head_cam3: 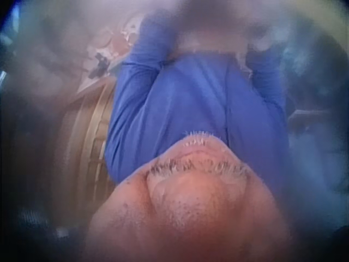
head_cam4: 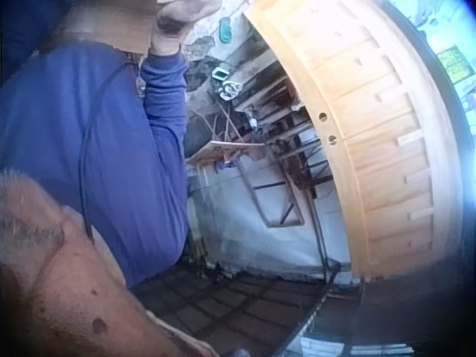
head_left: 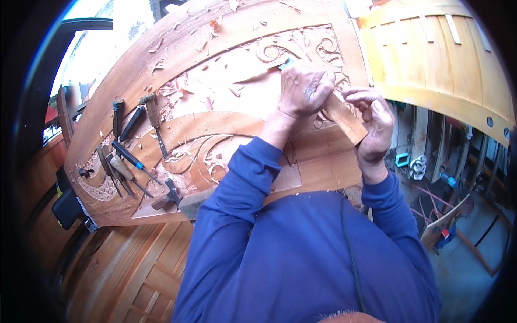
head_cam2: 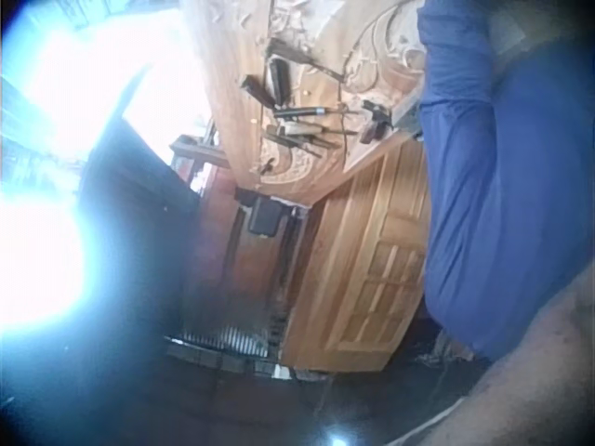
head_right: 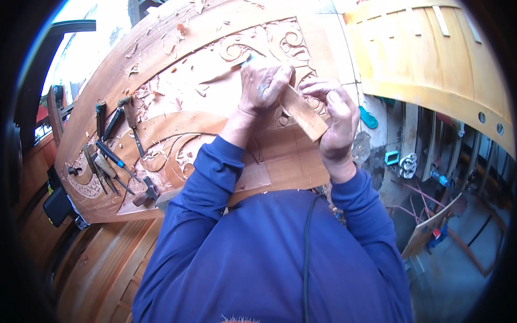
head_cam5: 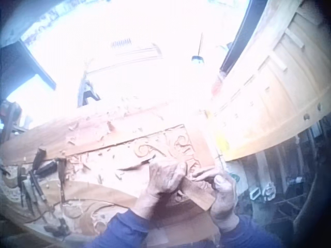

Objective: The person carves decorative floral patterns into a large wooden panel using a chisel, periodically wiping away wood shavings by hand.

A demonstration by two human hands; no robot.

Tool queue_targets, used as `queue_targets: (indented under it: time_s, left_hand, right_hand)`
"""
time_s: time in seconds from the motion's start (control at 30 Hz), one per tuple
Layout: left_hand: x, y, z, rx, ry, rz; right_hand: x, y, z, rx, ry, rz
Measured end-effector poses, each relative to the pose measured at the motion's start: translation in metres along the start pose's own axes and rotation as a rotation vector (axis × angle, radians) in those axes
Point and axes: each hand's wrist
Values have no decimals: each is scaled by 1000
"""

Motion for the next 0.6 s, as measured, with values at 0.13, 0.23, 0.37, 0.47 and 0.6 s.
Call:
queue_targets:
  time_s: [0.13,0.23,0.37,0.47,0.6]
  left_hand:
    - [-4,6,-6,-20,2,36]
    - [-6,8,-14,27,61,52]
    - [-13,-3,-21,-172,146,-53]
    - [-9,13,2,122,287,-35]
    - [15,24,23,17,25,-188]
  right_hand:
    - [2,-3,22,-4,36,124]
    - [-16,6,11,36,16,12]
    - [-35,-3,20,42,-14,161]
    - [-24,-22,-5,517,-188,303]
    - [26,-23,-1,346,-272,12]
Point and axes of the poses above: each hand's wrist, its own x-axis away from the middle knuckle, its own z-axis out of the back of the hand, y = z × x, and after that the axes turned 7 degrees about -x, right-handed
